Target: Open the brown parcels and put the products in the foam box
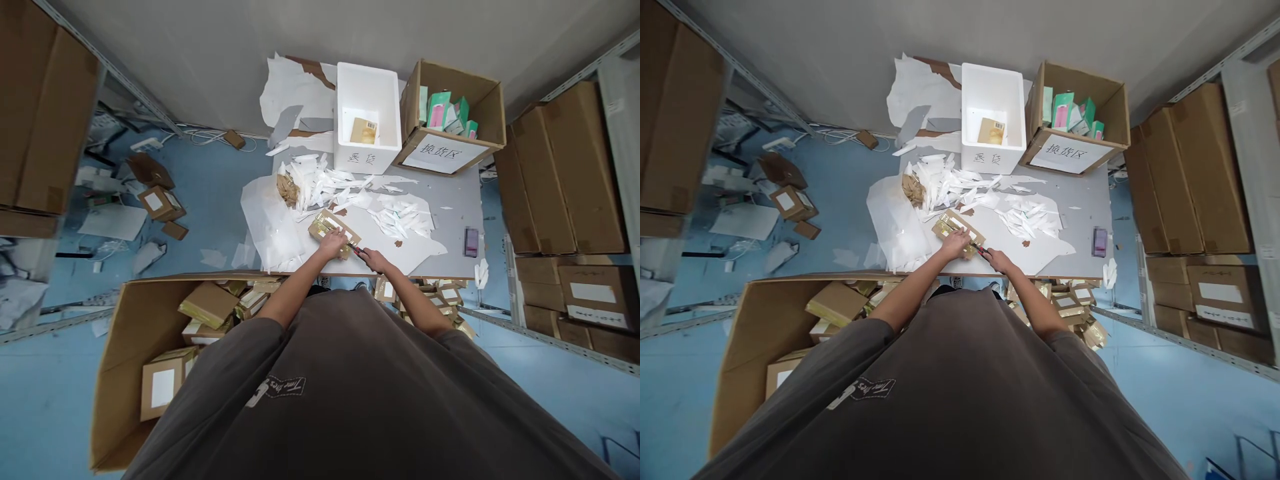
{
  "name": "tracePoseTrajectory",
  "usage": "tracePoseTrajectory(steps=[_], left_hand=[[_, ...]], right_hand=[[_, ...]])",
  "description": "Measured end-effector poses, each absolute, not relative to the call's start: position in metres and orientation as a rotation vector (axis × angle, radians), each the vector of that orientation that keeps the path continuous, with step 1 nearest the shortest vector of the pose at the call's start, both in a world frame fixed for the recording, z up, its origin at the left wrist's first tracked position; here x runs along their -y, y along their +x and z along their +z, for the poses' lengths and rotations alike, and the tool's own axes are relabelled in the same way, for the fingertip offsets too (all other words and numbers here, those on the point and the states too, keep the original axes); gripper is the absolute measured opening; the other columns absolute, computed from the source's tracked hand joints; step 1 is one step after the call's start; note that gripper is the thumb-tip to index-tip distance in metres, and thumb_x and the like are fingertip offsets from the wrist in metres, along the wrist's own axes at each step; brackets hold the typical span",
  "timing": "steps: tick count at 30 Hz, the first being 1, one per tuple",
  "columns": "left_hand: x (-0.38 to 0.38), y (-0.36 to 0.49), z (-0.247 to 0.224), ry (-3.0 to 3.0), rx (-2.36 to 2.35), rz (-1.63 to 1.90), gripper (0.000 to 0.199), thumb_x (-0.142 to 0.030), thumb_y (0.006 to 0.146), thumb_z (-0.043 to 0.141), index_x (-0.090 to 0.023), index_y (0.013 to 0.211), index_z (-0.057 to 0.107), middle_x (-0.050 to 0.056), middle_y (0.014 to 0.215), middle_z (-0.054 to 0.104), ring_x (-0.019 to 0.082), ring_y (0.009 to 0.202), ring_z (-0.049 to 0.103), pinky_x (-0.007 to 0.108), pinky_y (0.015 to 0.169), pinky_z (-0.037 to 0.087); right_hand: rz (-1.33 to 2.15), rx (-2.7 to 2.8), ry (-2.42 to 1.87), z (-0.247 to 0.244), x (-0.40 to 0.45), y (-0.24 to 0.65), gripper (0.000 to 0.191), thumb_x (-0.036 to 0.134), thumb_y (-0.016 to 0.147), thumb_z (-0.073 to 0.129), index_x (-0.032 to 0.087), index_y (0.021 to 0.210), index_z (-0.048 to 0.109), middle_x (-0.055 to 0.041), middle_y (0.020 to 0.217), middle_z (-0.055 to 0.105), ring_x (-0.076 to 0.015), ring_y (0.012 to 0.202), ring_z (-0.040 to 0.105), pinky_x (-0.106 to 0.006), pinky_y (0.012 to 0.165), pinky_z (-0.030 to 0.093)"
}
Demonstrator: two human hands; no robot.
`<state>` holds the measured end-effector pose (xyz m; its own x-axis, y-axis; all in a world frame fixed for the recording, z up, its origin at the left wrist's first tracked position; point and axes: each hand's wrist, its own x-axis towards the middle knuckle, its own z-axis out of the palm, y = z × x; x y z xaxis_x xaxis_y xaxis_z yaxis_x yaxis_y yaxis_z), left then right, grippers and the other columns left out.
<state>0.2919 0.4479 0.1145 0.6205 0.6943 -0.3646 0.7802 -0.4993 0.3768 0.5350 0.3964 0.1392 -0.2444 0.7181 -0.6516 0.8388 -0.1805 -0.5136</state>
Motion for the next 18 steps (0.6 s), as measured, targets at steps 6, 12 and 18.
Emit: tracePoseTrajectory(steps=[6, 12, 18], left_hand=[[-0.447, 0.289, 0.117, 2.324, -1.159, -0.183, 0.074, -0.025, 0.063, 0.103, -0.019, 0.132, 0.075, 0.018, 0.17, 0.051, 0.044, 0.159, 0.045, 0.051, 0.13, 0.04], [-0.449, 0.287, 0.118, 2.309, -1.156, -0.181, 0.07, -0.023, 0.064, 0.101, -0.017, 0.129, 0.076, 0.02, 0.171, 0.049, 0.044, 0.161, 0.042, 0.051, 0.131, 0.04], [-0.444, 0.284, 0.117, 2.345, -1.106, -0.172, 0.07, -0.019, 0.066, 0.098, -0.015, 0.131, 0.073, 0.02, 0.171, 0.049, 0.041, 0.163, 0.041, 0.048, 0.134, 0.035]], right_hand=[[-1.415, -1.893, 1.817, 0.139, -0.401, 0.534, 0.036, 0.053, 0.113, 0.05, 0.024, 0.097, 0.062, -0.0015, 0.072, 0.068, -0.0212, 0.065, 0.066, -0.028, 0.07, 0.049], [-1.538, -1.822, 1.853, 0.135, -0.392, 0.534, 0.038, 0.056, 0.114, 0.047, 0.025, 0.095, 0.059, 0.0009, 0.068, 0.065, -0.02, 0.059, 0.063, -0.028, 0.067, 0.05], [-1.522, -1.878, 1.803, 0.132, -0.39, 0.531, 0.035, 0.048, 0.115, 0.047, 0.025, 0.09, 0.058, 0.0011, 0.071, 0.066, -0.0199, 0.068, 0.065, -0.027, 0.072, 0.049]])
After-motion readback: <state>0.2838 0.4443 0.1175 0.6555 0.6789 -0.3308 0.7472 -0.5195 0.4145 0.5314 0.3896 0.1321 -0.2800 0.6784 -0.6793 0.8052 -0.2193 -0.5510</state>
